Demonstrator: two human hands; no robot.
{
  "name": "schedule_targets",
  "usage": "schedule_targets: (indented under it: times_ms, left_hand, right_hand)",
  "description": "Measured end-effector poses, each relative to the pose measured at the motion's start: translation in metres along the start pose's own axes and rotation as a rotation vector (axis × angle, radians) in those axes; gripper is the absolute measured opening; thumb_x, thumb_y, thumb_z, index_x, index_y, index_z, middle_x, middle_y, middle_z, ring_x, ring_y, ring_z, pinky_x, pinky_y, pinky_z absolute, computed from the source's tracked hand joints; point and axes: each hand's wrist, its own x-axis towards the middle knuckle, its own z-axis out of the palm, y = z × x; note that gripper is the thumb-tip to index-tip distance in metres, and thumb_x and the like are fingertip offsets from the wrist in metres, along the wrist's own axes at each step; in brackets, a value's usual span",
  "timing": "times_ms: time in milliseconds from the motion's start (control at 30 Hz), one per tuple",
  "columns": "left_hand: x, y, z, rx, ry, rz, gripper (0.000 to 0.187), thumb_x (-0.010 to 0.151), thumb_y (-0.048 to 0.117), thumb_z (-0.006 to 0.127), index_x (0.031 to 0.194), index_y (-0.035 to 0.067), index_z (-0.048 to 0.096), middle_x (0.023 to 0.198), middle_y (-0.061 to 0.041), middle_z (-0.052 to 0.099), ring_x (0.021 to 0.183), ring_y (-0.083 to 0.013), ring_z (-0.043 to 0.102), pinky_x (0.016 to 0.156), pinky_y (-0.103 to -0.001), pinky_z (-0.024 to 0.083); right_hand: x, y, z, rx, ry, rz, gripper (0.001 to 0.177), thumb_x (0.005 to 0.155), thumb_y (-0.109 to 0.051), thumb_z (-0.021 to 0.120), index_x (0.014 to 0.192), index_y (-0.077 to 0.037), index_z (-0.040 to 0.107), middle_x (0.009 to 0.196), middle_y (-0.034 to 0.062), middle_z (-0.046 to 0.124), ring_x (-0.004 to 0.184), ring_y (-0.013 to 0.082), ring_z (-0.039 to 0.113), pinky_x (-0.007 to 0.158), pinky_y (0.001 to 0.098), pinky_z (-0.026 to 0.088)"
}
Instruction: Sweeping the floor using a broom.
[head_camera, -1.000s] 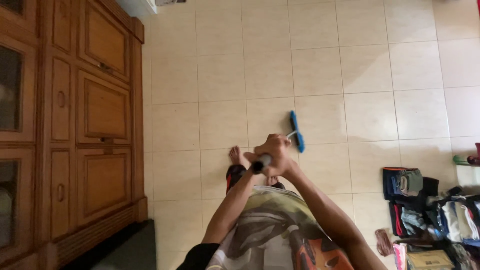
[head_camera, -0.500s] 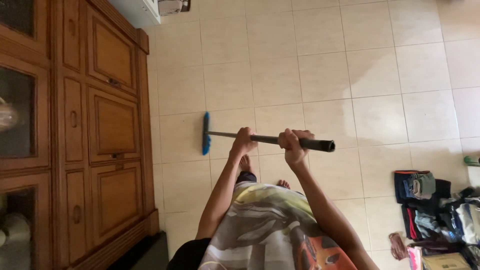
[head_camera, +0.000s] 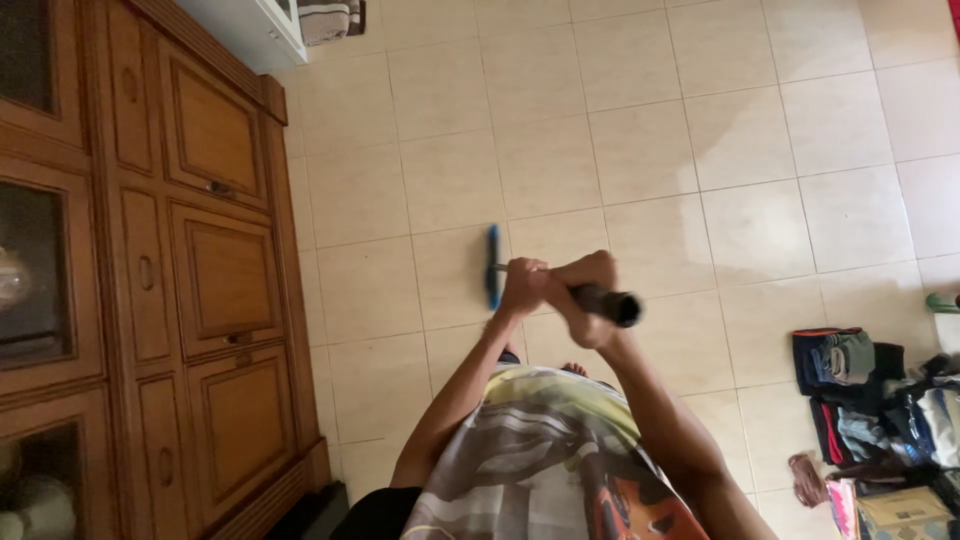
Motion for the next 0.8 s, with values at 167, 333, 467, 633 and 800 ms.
schedule_targets:
  times_ms: [167,333,467,633,800]
  left_hand:
    - [-0.008,0.059,-0.050,-1.033,-0.003,-0.299,0.038,0.082,0.031,0.075,0.105,0.001,0.068,0.099,-0.011,0.068,0.095,-0.0218,0.063,0.085,-0.036,0.054]
    - [-0.030,-0.011,-0.011,-0.883,0.044,-0.308,0.030,0.092,0.015,0.076,0.113,0.003,0.059,0.100,-0.006,0.061,0.090,-0.0116,0.058,0.087,-0.033,0.054]
    - [-0.031,-0.071,0.007,-0.637,0.058,-0.331,0.022,0.092,0.016,0.076,0.103,0.005,0.060,0.085,-0.009,0.064,0.076,-0.0142,0.061,0.071,-0.033,0.053]
    - [-0.014,0.012,-0.062,-0.544,0.088,-0.198,0.025,0.095,0.020,0.077,0.101,0.008,0.057,0.090,-0.006,0.063,0.081,-0.0153,0.061,0.073,-0.034,0.053]
    - [0.027,0.022,-0.090,-0.819,-0.131,-0.145,0.047,0.079,0.050,0.071,0.083,0.003,0.067,0.078,-0.014,0.066,0.075,-0.0255,0.067,0.070,-0.038,0.053]
  right_hand:
    - [0.024,0.015,0.059,0.022,-0.258,-0.160,0.029,0.089,-0.011,0.070,0.064,-0.001,0.057,0.056,0.0149,0.050,0.048,0.0294,0.046,0.049,0.0392,0.036]
    - [0.015,0.057,0.133,0.010,-0.407,-0.110,0.019,0.084,-0.012,0.069,0.068,-0.004,0.064,0.057,0.0142,0.058,0.048,0.0327,0.057,0.048,0.0408,0.043]
    - [0.008,0.073,0.161,-0.019,-0.375,-0.132,0.035,0.088,-0.015,0.074,0.058,-0.004,0.059,0.052,0.0143,0.055,0.045,0.0338,0.054,0.047,0.0420,0.041]
    - [0.024,0.040,0.126,0.021,-0.250,-0.153,0.034,0.090,-0.015,0.074,0.060,-0.006,0.060,0.052,0.0127,0.055,0.043,0.0290,0.054,0.048,0.0395,0.042]
    - [0.025,0.029,0.060,-0.090,0.127,-0.397,0.021,0.080,-0.011,0.076,0.068,-0.003,0.061,0.065,0.0146,0.064,0.054,0.0276,0.061,0.056,0.0344,0.048]
